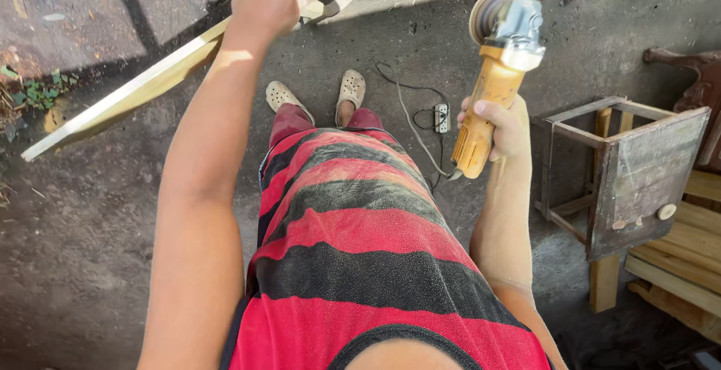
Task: The person uses a handheld electric sander to smooth the surface of a large wooden board. They hold the board steady with one hand while operating the sander with the other, moving the tool across the wood to remove roughness.
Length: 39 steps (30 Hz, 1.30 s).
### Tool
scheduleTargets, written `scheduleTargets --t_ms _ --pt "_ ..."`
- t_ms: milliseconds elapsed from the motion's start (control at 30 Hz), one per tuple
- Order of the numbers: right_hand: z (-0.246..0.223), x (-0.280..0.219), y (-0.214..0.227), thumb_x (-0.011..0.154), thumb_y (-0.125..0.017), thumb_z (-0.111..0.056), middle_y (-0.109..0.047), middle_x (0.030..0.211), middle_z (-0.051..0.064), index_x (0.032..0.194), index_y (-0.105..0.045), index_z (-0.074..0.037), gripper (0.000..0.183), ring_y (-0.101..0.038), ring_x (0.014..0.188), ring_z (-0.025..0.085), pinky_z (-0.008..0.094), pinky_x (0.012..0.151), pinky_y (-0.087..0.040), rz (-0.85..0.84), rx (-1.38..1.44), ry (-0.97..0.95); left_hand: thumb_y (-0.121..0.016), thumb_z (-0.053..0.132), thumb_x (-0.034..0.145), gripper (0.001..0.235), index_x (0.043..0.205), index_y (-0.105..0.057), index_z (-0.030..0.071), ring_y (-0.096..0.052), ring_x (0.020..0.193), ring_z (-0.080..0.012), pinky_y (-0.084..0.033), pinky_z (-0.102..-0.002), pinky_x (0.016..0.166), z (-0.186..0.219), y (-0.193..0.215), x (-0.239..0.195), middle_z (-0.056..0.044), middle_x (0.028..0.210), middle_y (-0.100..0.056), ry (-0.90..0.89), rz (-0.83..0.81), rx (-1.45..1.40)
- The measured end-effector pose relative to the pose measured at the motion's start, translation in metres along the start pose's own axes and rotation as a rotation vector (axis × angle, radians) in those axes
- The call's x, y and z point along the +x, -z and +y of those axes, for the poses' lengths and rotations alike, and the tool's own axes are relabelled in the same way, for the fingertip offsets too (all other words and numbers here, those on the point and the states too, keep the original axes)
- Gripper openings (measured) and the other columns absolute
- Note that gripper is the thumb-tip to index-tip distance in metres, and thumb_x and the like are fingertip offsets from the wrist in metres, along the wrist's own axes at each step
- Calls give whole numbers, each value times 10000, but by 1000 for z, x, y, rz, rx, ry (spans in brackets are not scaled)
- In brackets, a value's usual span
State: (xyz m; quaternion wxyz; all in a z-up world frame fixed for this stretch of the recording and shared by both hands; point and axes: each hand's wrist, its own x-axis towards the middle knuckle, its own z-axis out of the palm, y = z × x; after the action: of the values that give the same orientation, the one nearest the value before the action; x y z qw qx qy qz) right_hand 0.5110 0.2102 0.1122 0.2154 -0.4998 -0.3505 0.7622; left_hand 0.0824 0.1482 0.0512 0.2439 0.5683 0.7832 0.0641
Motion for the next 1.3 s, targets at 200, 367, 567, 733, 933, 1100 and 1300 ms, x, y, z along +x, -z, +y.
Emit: scheduleTargets --t_ms 200,367,567,733,933,1100,1300 --pt "21 -37 -21 788 -737 -157 -682 912 144 1147 -593 40 434 -683 755 219 375 679 -597 46 8 -18 -686 70 873 287 1158 -714 56 -684 934 -430 -530 -508 840 -18 -22 29 -248 963 -717 -258 -11 -13" --pt "29 -42 -61 774 -756 -148 -687 925 125 1139 -612 32 431 -687 767 210 371 699 -597 42 -28 -35 -763 165 928 176 1046 -694 55 -694 955 -418 -565 -490 886 -103 1 -26 -226 957 -716 -452 184 85" --pt "32 -15 -137 719 -792 -106 -691 909 102 1132 -615 -2 461 -692 762 199 352 709 -598 -106 -137 -68 -699 65 933 237 1153 -731 146 -693 827 -417 -560 -519 724 -191 76 -73 -172 899 -718 -346 33 58" --pt "30 31 -213 714 -804 -55 -657 1007 20 1205 -640 -24 519 -627 875 109 288 814 -556 -308 -333 -11 -670 55 898 430 1306 -729 177 -694 816 -405 -561 -508 720 -203 84 -92 -196 865 -700 -248 71 23" --pt "35 61 -278 732 -815 -55 -662 989 6 1167 -629 -33 473 -633 897 103 279 835 -562 -451 -461 -30 -639 39 928 389 1279 -732 177 -696 846 -404 -556 -512 723 -199 85 -94 -188 898 -705 -232 86 -1" --pt "34 66 -281 769 -814 -64 -678 1006 14 1167 -637 -16 438 -647 934 115 276 888 -551 -465 -438 12 -658 86 979 338 1296 -735 178 -700 840 -402 -559 -515 743 -201 86 -96 -188 886 -707 -219 55 33" --pt "14 71 -238 793 -779 -61 -655 900 54 1109 -605 -7 365 -664 776 161 326 714 -587 -241 -214 -43 -652 75 981 339 1295 -723 181 -734 845 -350 -584 -494 815 -205 80 -95 -149 910 -739 -154 13 98"
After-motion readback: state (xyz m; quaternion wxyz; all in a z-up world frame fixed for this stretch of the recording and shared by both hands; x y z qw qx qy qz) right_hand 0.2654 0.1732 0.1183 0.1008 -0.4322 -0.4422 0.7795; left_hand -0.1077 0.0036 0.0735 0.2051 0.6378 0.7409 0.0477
